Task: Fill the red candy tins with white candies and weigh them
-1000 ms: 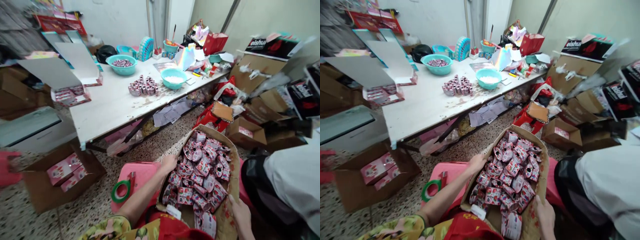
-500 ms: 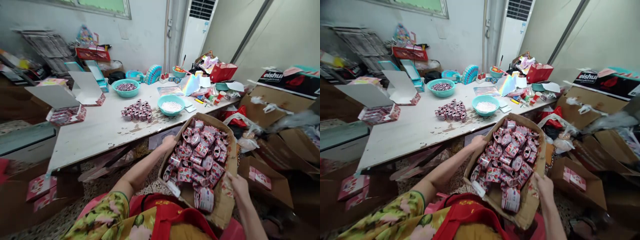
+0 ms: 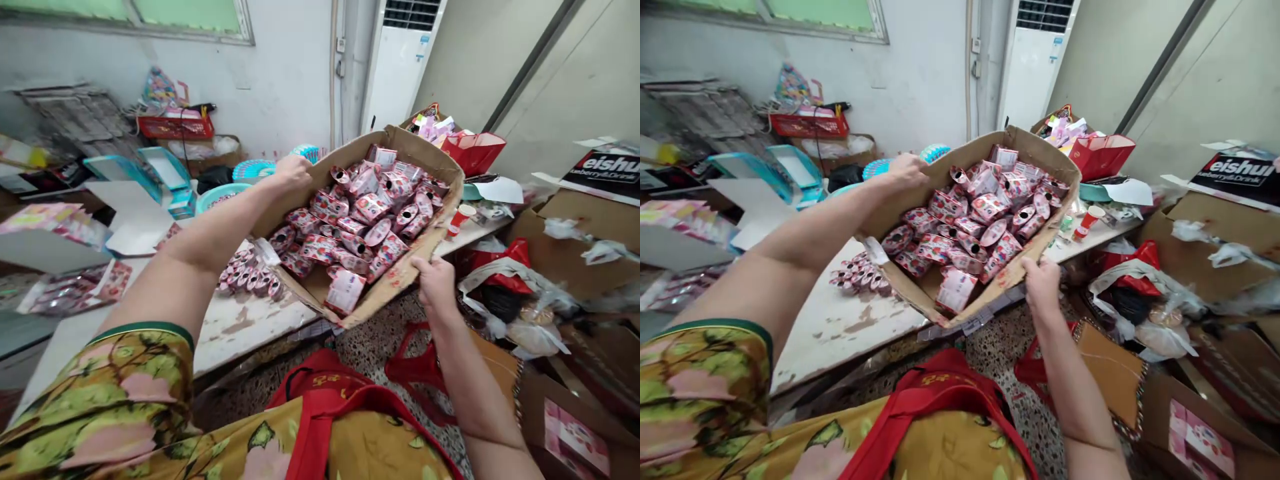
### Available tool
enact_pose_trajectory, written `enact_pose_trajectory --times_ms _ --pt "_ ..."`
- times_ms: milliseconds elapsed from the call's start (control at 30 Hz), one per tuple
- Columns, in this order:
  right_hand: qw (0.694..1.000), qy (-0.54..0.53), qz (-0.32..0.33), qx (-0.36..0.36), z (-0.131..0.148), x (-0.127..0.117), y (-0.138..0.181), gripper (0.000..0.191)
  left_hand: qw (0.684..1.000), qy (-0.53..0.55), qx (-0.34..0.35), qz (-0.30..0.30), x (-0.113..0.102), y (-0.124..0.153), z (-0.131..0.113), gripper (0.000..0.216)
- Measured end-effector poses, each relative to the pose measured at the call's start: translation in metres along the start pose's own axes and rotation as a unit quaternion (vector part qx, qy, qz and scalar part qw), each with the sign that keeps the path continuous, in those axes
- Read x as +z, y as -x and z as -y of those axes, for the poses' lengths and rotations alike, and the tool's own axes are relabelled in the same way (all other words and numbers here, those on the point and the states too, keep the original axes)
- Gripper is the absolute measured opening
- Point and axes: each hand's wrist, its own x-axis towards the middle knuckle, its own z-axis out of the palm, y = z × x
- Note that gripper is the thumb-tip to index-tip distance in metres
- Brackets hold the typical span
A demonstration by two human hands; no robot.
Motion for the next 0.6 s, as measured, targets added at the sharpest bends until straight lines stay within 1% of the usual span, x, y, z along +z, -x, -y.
enact_pose_trajectory --times_ms 67,133,200,267,333,400,500,600 --pt "1.0 0.031 -0.005 -0.003 -0.017 0.055 -0.019 0.025 0.995 -0.095 0.011 0.019 -0.008 -0.044 0.019 0.027" --pt "0.999 0.05 -0.016 0.003 -0.036 0.104 -0.034 0.024 0.98 -0.197 0.011 0.028 -0.011 -0.079 0.04 0.036" --pt "0.998 0.055 -0.021 0.012 -0.053 0.145 -0.046 0.024 0.965 -0.263 0.007 0.024 -0.01 -0.108 0.058 0.039" --pt "0.998 0.057 -0.015 0.025 -0.069 0.177 -0.055 0.026 0.958 -0.287 0.007 0.02 -0.004 -0.131 0.073 0.04" --pt "0.998 0.056 -0.003 0.039 -0.083 0.202 -0.063 0.028 0.953 -0.302 0.006 0.02 0.006 -0.149 0.084 0.042" --pt "0.997 0.051 0.008 0.052 -0.098 0.22 -0.072 0.028 0.949 -0.314 0.002 0.024 0.021 -0.165 0.092 0.043" --pt "0.996 0.045 0.021 0.08 -0.122 0.241 -0.09 0.028 0.946 -0.323 -0.004 0.042 0.051 -0.186 0.101 0.044" --pt "0.991 0.037 0.034 0.121 -0.146 0.256 -0.108 0.027 0.943 -0.324 0.006 0.078 0.087 -0.208 0.111 0.046"
